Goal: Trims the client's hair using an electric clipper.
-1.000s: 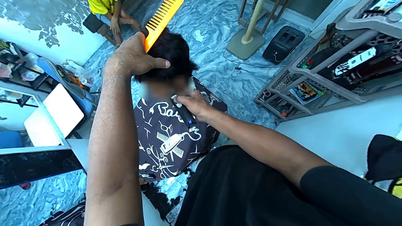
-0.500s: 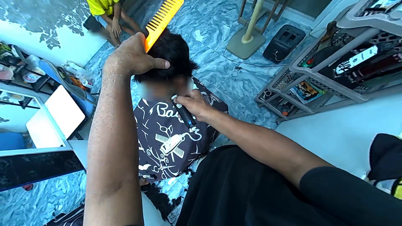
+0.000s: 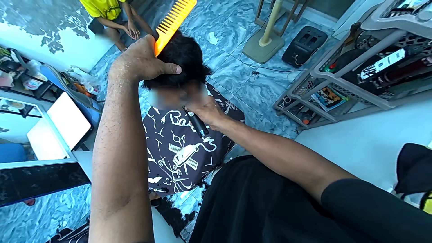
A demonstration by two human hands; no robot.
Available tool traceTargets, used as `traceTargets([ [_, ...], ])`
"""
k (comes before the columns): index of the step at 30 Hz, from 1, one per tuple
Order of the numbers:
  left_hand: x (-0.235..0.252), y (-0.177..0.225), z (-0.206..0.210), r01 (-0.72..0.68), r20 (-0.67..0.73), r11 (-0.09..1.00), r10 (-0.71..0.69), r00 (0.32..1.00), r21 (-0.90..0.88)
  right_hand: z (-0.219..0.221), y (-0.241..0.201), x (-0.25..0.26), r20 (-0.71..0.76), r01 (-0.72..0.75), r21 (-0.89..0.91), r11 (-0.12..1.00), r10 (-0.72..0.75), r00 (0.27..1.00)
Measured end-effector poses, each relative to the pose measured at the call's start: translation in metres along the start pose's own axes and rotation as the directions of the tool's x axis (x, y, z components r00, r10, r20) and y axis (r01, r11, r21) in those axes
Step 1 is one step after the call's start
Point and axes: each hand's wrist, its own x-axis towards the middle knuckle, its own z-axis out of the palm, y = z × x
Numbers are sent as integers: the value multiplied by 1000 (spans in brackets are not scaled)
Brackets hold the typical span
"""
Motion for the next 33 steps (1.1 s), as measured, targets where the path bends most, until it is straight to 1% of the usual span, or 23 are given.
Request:
traceTargets([
  [3,2,-2,0,-10,4,1000,10,1000,2,2,-2,-1,10,59,13,998,-59,998],
  [5,1,-1,0,-7,6,1000,7,1000,2,2,-2,-2,7,31,-29,999,-31,999],
  [7,1,-1,-1,-11,7,1000,11,1000,4,3,-2,-1,-7,13,-25,1000,-13,1000],
  [10,0,-1,-1,-17,10,1000,17,1000,13,3,-2,0,-13,91,10,996,-91,996],
  [11,0,-2,-2,-15,12,1000,15,1000,9,3,-3,0,-13,94,-22,995,-94,995],
  [14,2,-3,-1,-13,12,1000,13,1000,5,2,-1,0,-27,36,-122,992,-39,999],
  [15,2,-2,-1,-14,11,1000,14,1000,4,2,0,0,-34,39,-120,992,-43,998],
  [18,2,-4,0,-8,5,1000,8,1000,17,4,-1,1,-30,119,-67,991,-122,992],
  [19,3,-4,0,-14,8,1000,14,1000,18,4,-2,1,-29,120,-94,988,-123,992],
  [22,1,-3,-1,-20,18,1000,19,1000,19,1,-1,0,-45,56,-195,979,-66,997],
  [26,1,-2,-2,-18,17,1000,18,1000,24,2,-2,2,-29,139,-106,985,-142,989],
  [27,1,-2,-2,-20,16,1000,19,1000,23,2,-4,1,-29,138,-128,982,-143,989],
  [30,3,-3,-2,-18,20,1000,18,1000,8,-1,-4,0,-60,69,-262,963,-87,994],
  [31,3,-3,-2,-21,19,1000,21,1000,-1,-1,-2,0,-64,66,-254,965,-85,994],
  [33,5,-6,-1,-36,13,999,36,999,-6,0,-2,1,-51,115,-182,977,-126,991],
])
